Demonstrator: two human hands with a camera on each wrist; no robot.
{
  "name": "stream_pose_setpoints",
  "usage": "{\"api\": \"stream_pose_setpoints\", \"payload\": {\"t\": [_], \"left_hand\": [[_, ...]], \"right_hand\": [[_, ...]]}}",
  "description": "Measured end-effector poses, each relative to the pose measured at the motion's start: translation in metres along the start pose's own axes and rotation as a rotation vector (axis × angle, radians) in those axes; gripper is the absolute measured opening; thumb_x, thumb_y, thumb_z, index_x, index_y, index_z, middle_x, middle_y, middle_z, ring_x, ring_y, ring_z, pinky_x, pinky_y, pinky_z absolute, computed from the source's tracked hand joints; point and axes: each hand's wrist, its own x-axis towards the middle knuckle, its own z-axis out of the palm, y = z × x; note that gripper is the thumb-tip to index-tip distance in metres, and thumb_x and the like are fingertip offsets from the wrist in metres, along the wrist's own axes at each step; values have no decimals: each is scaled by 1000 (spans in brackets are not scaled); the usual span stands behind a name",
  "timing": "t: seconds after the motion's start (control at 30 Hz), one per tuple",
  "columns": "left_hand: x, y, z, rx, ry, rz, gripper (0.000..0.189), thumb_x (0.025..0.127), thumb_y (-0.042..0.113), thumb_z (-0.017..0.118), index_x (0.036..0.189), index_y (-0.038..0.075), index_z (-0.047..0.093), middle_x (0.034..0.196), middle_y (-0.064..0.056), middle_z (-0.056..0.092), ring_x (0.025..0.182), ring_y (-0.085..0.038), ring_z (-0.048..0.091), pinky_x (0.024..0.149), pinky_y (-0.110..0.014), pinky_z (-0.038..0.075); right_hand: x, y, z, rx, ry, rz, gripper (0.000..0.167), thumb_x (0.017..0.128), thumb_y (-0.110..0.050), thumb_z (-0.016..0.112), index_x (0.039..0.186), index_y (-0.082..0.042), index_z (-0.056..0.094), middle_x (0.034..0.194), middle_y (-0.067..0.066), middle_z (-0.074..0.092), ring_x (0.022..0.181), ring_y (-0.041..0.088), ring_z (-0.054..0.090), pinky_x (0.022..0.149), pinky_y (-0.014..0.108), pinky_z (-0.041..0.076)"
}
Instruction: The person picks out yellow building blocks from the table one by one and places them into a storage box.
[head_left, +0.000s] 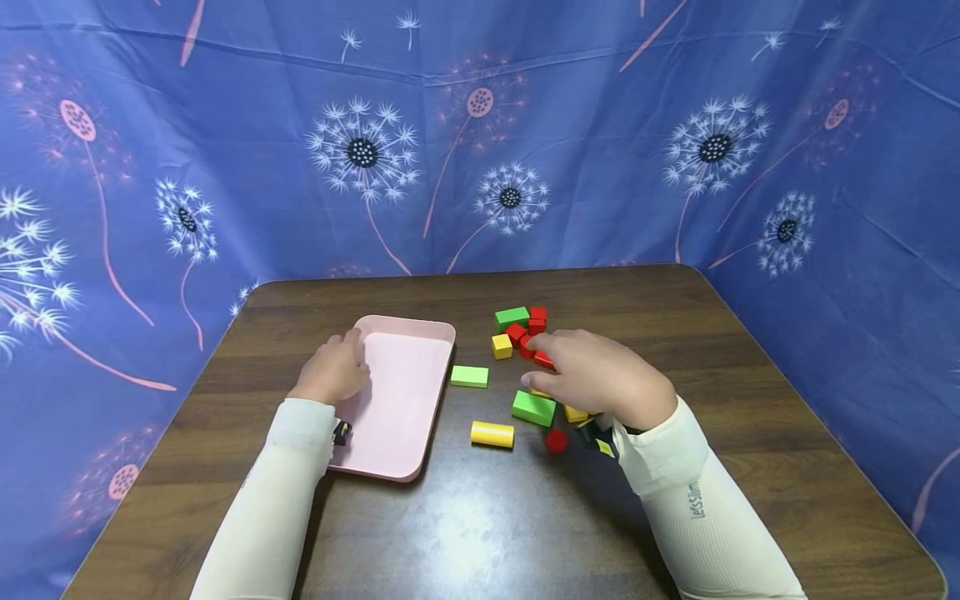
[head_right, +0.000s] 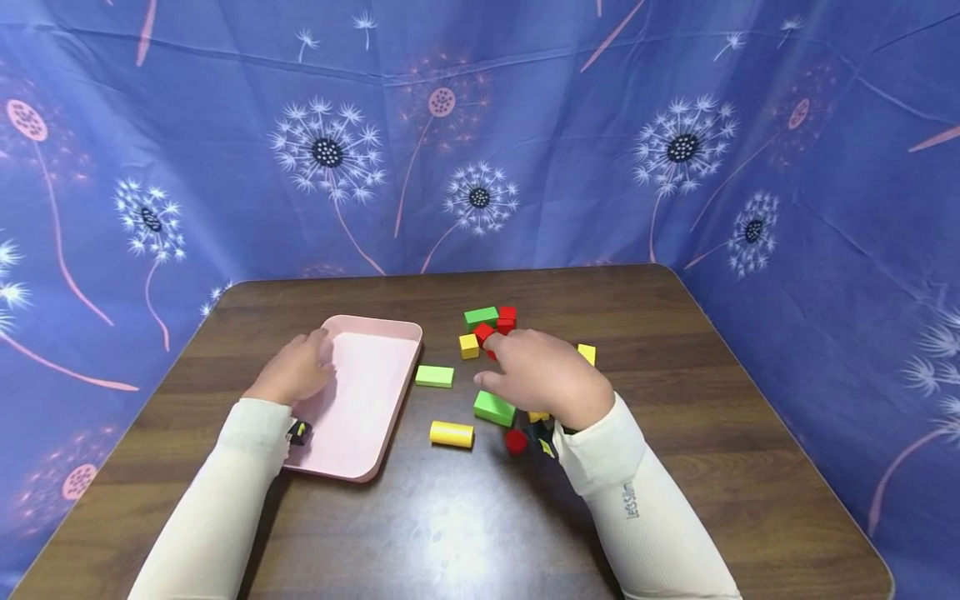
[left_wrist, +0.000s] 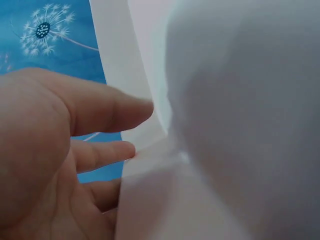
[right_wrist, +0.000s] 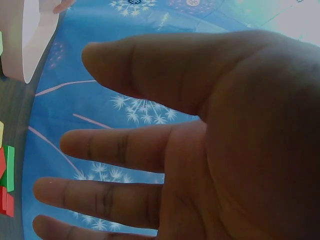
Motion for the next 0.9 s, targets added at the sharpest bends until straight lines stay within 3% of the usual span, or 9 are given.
{"api": "stream_pose_setpoints", "payload": {"t": [0.13,0.4,0.7,0.9], "left_hand": [[1,0,3,45,27,18,63,100,17,51,156,-5,33,141,-38,50,126,-57,53,100,-69,47],[3,1,8,121,79,9,50,109,16,28,151,-8,40,131,-35,58,117,-56,60,90,-69,52],[0,1,7,83,102,9,45,106,9,29,142,-13,43,123,-39,57,105,-60,60,89,-70,51],[0,0,8,60,92,-22,47,104,6,30,145,-15,40,129,-42,53,110,-62,57,94,-71,49]], "right_hand": [[-1,0,1,2,-6,9,61,100,-48,63,150,-14,55,148,6,60,137,29,56,113,53,45],[0,0,0,3,-17,8,61,101,-46,63,151,-13,54,149,7,59,136,28,56,113,53,45],[0,0,0,0,-21,13,60,101,-44,63,152,-13,53,149,7,59,135,29,57,113,53,45],[3,-1,2,-9,-22,23,56,100,-45,64,146,-13,58,141,5,64,128,27,61,108,52,48]]}}
